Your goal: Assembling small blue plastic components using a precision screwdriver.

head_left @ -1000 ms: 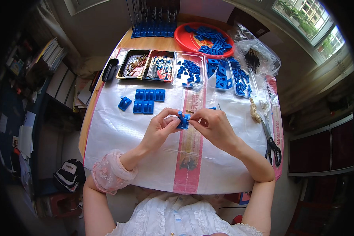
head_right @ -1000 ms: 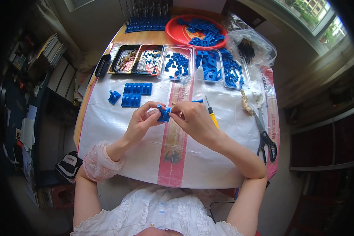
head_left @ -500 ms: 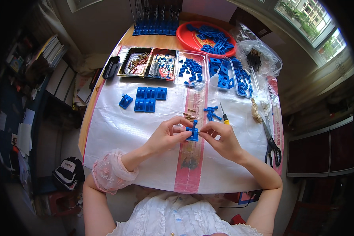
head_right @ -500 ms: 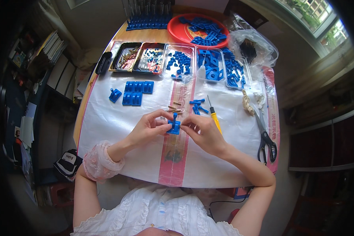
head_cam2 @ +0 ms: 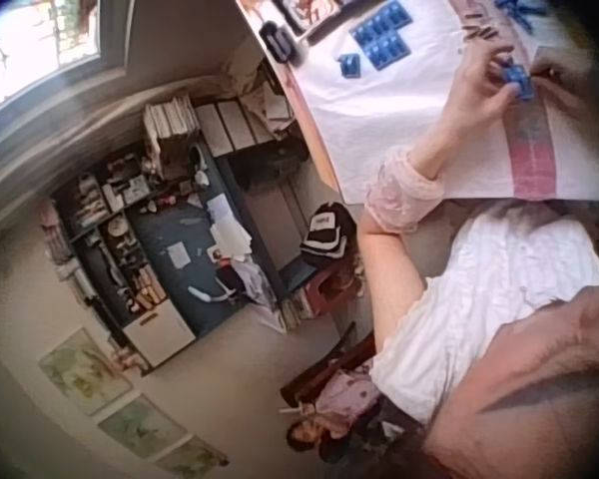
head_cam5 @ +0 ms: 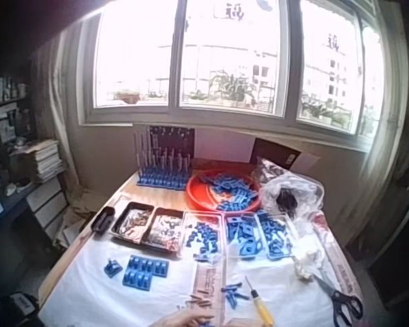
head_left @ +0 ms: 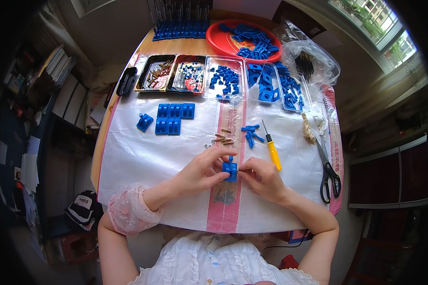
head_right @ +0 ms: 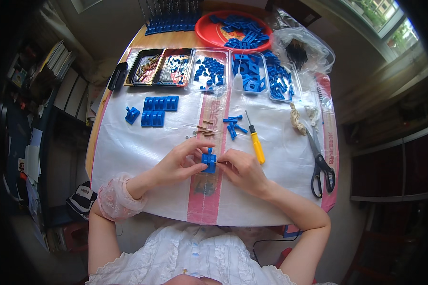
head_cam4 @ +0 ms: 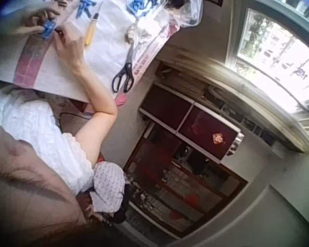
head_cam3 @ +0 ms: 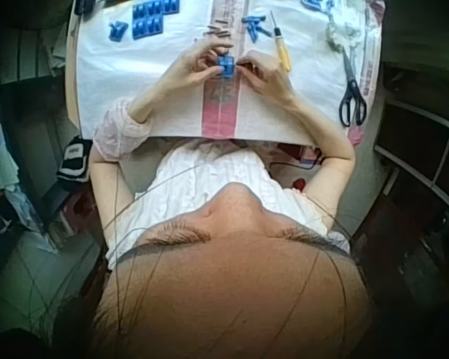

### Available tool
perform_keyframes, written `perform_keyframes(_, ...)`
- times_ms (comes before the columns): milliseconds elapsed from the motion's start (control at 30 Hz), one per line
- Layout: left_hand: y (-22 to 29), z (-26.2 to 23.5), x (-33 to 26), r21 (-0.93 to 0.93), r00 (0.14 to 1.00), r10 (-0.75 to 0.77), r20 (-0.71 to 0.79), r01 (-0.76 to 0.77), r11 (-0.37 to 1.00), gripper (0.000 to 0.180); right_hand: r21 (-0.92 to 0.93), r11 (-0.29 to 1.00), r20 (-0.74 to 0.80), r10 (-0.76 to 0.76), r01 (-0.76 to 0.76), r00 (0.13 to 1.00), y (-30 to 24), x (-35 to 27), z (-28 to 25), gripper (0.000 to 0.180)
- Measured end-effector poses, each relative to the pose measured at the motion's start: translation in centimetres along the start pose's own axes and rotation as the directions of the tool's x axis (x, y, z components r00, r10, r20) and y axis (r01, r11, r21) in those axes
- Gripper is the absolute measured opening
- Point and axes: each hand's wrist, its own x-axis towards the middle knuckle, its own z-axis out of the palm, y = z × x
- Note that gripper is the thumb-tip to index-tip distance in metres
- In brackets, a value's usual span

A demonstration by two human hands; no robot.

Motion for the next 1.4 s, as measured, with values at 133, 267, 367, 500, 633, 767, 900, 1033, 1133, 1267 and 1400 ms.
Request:
perform_keyframes(133, 0.0, -0.1, -0.1, -0.083, 0.995, -0.091, 0.042, 0.095, 0.992, 0.067, 0.01, 1.0, 0.003, 0.015, -0.015, 1.0, 0.2, -0.1, 0.1, 0.015)
perform_keyframes(267, 0.0, 0.2, -0.1, -0.314, 0.982, -0.178, 0.057, 0.186, 0.931, 0.064, 0.009, 1.0, 0.007, 0.02, -0.02, 1.0, 0.2, 0.0, 0.1, 0.014)
perform_keyframes(367, -0.5, 0.2, -0.1, -0.43, 0.975, -0.208, 0.078, 0.221, 0.876, 0.063, 0.01, 0.999, 0.007, 0.036, -0.036, 0.999, 0.0, -0.1, 0.0, 0.013)
perform_keyframes(500, -0.7, -0.2, 0.1, -0.42, 0.969, -0.204, 0.142, 0.246, 0.873, 0.061, 0.001, 1.0, -0.016, 0.016, -0.016, 1.0, 0.1, -0.2, 0.2, 0.014)
perform_keyframes(633, -0.8, -0.1, 0.0, -0.383, 0.979, -0.168, 0.112, 0.198, 0.902, 0.056, -0.011, 1.0, -0.004, 0.003, -0.003, 1.0, 0.1, -0.1, 0.1, 0.014)
perform_keyframes(767, -0.1, 0.0, 0.0, -0.373, 0.98, -0.173, 0.097, 0.198, 0.906, 0.055, -0.009, 1.0, -0.003, 0.013, -0.013, 1.0, 0.1, -0.2, 0.0, 0.015)
perform_keyframes(900, -0.7, 0.2, 0.0, -0.37, 0.988, -0.141, 0.07, 0.157, 0.916, 0.053, -0.002, 1.0, -0.022, 0.029, -0.029, 0.999, 0.0, -0.2, 0.1, 0.012)
perform_keyframes(1033, -0.4, 0.3, -0.1, -0.363, 0.983, -0.175, 0.058, 0.184, 0.913, 0.053, -0.004, 1.0, -0.02, 0.022, -0.022, 1.0, 0.1, -0.2, 0.2, 0.012)
perform_keyframes(1133, -0.5, 0.5, -0.1, -0.349, 0.987, -0.152, 0.041, 0.157, 0.924, 0.05, -0.016, 1.0, -0.012, 0.007, -0.007, 1.0, 0.1, -0.2, 0.2, 0.014)
perform_keyframes(1267, -0.6, 0.6, -0.1, -0.299, 0.994, -0.11, 0.015, 0.109, 0.948, 0.047, -0.019, 1.0, -0.012, -0.002, 0.002, 1.0, 0.2, -0.3, 0.2, 0.014)
perform_keyframes(1400, -0.5, 0.8, -0.2, -0.266, 0.996, -0.089, -0.015, 0.082, 0.96, 0.044, -0.011, 1.0, -0.017, -0.003, 0.003, 1.0, -0.1, -0.3, 0.1, 0.014)
